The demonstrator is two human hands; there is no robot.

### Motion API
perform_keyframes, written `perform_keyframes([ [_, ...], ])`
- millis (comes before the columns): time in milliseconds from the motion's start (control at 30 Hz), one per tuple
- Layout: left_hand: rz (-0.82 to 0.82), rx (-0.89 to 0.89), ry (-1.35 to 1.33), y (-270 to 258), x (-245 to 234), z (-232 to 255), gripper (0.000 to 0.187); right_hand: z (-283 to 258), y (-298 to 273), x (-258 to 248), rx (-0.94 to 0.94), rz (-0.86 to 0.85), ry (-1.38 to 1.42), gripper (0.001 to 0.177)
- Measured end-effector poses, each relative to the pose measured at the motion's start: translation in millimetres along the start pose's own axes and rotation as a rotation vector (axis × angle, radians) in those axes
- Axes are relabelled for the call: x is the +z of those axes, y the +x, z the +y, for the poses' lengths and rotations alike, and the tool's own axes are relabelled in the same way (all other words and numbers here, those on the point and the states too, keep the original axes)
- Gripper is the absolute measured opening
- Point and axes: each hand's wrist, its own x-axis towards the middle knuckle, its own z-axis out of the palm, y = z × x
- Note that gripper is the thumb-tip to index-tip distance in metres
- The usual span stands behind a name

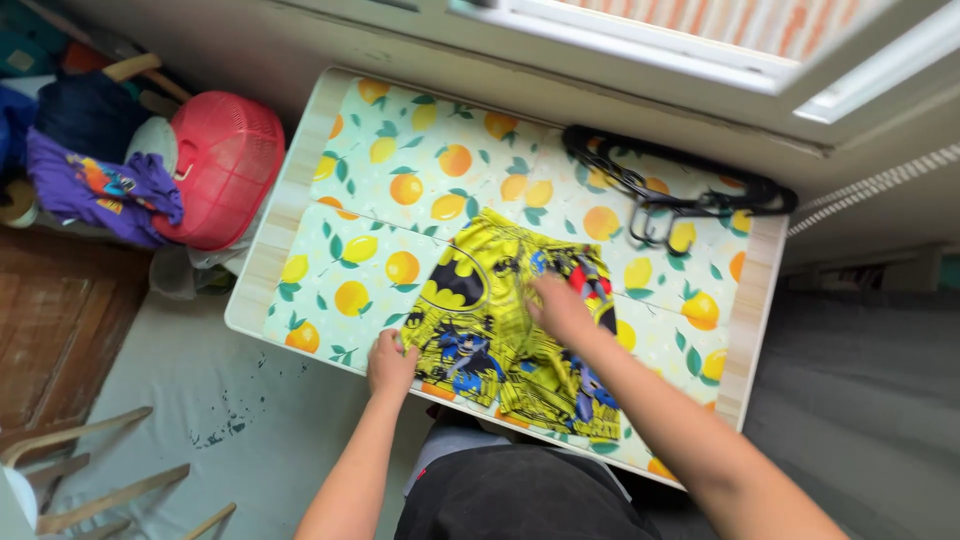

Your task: The person folds a pair of brown shorts, a yellow patterned swimsuit, a white t-shirt, a blue jacket, and a pink shirt, placing each item into a drawer.

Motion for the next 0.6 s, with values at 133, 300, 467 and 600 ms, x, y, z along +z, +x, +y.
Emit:
perform_keyframes([
  [133,-0.109,-0.100,-0.110,10,19,-31,0.037,-12,106,4,-0.026,-0.075,-0.072,0.034],
  [300,0.185,0.173,-0.062,-9,25,-29,0.015,1,180,33,-0.422,0.033,-0.262,0.055],
  [467,0.086,0.117,-0.309,-13,33,-40,0.018,-12,195,23,-0.336,-0.184,-0.449,0.039],
  [600,-0.209,-0.006,-0.867,-6,40,-51,0.032,-13,196,6,-0.265,-0.209,-0.344,0.016],
])
